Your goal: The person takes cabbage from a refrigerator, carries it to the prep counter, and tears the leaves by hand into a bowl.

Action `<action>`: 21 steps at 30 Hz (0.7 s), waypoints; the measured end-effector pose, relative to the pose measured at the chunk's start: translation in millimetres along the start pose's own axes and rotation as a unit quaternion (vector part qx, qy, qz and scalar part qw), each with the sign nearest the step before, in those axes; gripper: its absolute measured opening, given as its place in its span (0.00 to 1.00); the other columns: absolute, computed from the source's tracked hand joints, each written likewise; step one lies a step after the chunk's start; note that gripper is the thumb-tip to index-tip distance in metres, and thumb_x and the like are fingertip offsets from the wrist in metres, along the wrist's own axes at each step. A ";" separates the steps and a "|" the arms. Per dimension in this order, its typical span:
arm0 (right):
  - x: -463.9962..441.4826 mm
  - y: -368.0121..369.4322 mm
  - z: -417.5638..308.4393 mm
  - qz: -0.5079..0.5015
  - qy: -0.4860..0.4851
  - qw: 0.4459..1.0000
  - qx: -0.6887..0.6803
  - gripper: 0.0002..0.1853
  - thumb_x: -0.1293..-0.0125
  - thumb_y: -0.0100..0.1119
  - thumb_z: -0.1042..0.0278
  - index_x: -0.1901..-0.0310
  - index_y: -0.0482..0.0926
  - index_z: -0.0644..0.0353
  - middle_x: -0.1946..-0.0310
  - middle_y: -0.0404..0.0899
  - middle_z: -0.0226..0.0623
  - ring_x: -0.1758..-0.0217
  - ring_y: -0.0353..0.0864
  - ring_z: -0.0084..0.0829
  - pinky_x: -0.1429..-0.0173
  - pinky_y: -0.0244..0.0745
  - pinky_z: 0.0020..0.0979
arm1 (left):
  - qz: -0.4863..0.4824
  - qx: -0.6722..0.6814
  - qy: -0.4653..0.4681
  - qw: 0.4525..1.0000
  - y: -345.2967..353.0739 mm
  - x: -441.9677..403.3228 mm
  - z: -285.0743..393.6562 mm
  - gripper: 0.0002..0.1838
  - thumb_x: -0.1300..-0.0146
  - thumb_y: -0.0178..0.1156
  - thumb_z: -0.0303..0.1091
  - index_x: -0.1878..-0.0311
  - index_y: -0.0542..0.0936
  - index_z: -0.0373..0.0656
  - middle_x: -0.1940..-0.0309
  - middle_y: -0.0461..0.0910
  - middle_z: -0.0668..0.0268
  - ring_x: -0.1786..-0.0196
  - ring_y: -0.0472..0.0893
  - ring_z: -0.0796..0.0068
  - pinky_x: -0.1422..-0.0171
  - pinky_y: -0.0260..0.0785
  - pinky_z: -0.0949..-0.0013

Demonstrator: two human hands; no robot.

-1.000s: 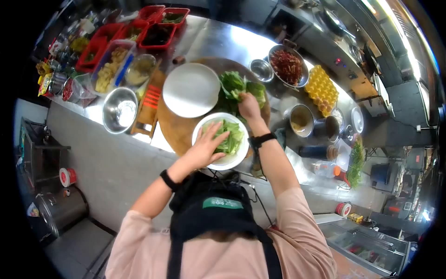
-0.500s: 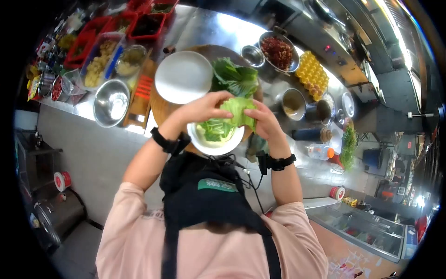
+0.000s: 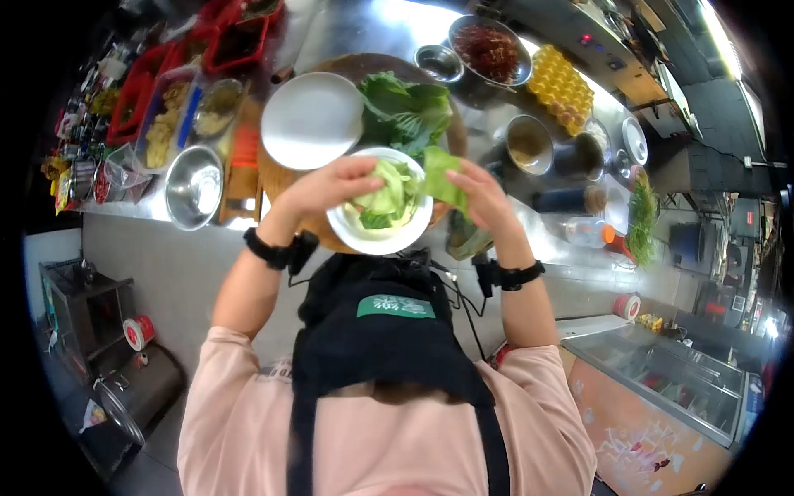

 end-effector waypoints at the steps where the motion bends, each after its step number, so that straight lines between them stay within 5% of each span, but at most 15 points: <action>1: -0.6 15.7 7.4 -0.034 0.035 0.991 -0.126 0.14 0.28 0.50 0.70 0.45 0.74 0.67 0.52 0.81 0.37 0.52 0.81 0.27 0.54 0.80 0.27 | -0.050 -0.053 0.008 0.997 4.6 -5.2 -5.4 0.13 0.28 0.56 0.33 0.46 0.77 0.37 0.63 0.78 0.75 0.60 0.76 0.86 0.51 0.70 0.78; 3: -6.9 24.5 18.6 -0.051 0.030 0.983 -0.171 0.16 0.29 0.46 0.73 0.42 0.72 0.66 0.49 0.79 0.40 0.47 0.80 0.31 0.50 0.81 0.32 | -0.047 -0.166 0.139 0.975 24.8 -9.4 24.3 0.12 0.31 0.58 0.30 0.47 0.77 0.36 0.67 0.76 0.76 0.61 0.75 0.84 0.52 0.68 0.77; 6: -24.3 26.8 46.5 -0.116 0.032 0.960 -0.251 0.19 0.28 0.46 0.69 0.40 0.68 0.68 0.47 0.77 0.41 0.47 0.80 0.36 0.47 0.82 0.44 | 0.008 -0.169 0.079 0.982 25.3 -19.5 8.9 0.12 0.36 0.62 0.26 0.51 0.78 0.37 0.69 0.74 0.74 0.64 0.73 0.82 0.56 0.67 0.75; 9: -6.2 50.5 25.3 -0.145 0.074 0.947 -0.277 0.21 0.26 0.47 0.62 0.38 0.66 0.67 0.47 0.77 0.39 0.48 0.81 0.35 0.51 0.84 0.42 | 0.087 -0.296 0.073 0.948 34.9 -23.6 29.5 0.14 0.41 0.66 0.25 0.53 0.77 0.38 0.70 0.72 0.69 0.65 0.72 0.79 0.60 0.67 0.73; 13: -3.8 49.0 21.1 -0.101 -0.003 0.995 -0.021 0.20 0.28 0.53 0.70 0.38 0.66 0.63 0.50 0.76 0.36 0.52 0.81 0.28 0.57 0.86 0.32 | 0.211 -0.402 0.118 0.883 27.3 -23.3 39.2 0.21 0.43 0.69 0.28 0.48 0.73 0.41 0.68 0.72 0.63 0.65 0.73 0.72 0.58 0.68 0.68; 15: -5.4 45.7 24.4 -0.097 -0.001 0.995 -0.021 0.19 0.31 0.56 0.74 0.40 0.66 0.63 0.51 0.76 0.35 0.52 0.81 0.27 0.56 0.86 0.32 | 0.217 -0.393 0.191 0.873 16.9 -25.5 31.2 0.23 0.41 0.68 0.30 0.44 0.71 0.40 0.64 0.74 0.63 0.62 0.74 0.73 0.53 0.70 0.68; 18: -3.8 52.1 21.0 -0.135 -0.014 0.990 -0.047 0.18 0.31 0.55 0.74 0.42 0.68 0.63 0.50 0.76 0.34 0.53 0.80 0.27 0.57 0.86 0.32 | 0.020 -0.257 0.065 0.964 14.2 -34.7 -0.5 0.21 0.37 0.65 0.33 0.43 0.74 0.38 0.59 0.78 0.66 0.57 0.75 0.78 0.49 0.71 0.69; 19: -5.8 47.7 20.8 -0.093 -0.022 0.995 -0.022 0.15 0.31 0.55 0.75 0.44 0.70 0.64 0.52 0.77 0.34 0.54 0.81 0.26 0.58 0.86 0.31 | 0.020 -0.258 0.066 0.964 15.3 -32.3 7.6 0.21 0.37 0.65 0.33 0.43 0.74 0.38 0.59 0.78 0.66 0.57 0.75 0.78 0.49 0.71 0.69; 21: -8.5 44.2 24.1 -0.052 -0.026 0.998 0.002 0.12 0.31 0.55 0.76 0.47 0.73 0.64 0.54 0.78 0.33 0.55 0.81 0.25 0.59 0.86 0.31 | 0.027 -0.201 -0.090 0.975 15.7 -27.0 -5.4 0.16 0.36 0.64 0.32 0.48 0.77 0.37 0.65 0.78 0.68 0.60 0.76 0.78 0.52 0.71 0.70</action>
Point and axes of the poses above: each hand's wrist, its own x-axis away from the middle knuckle, its own y-axis out of the palm, z = x × y, the point moved 7 cm from there along -x, towards the middle knuckle
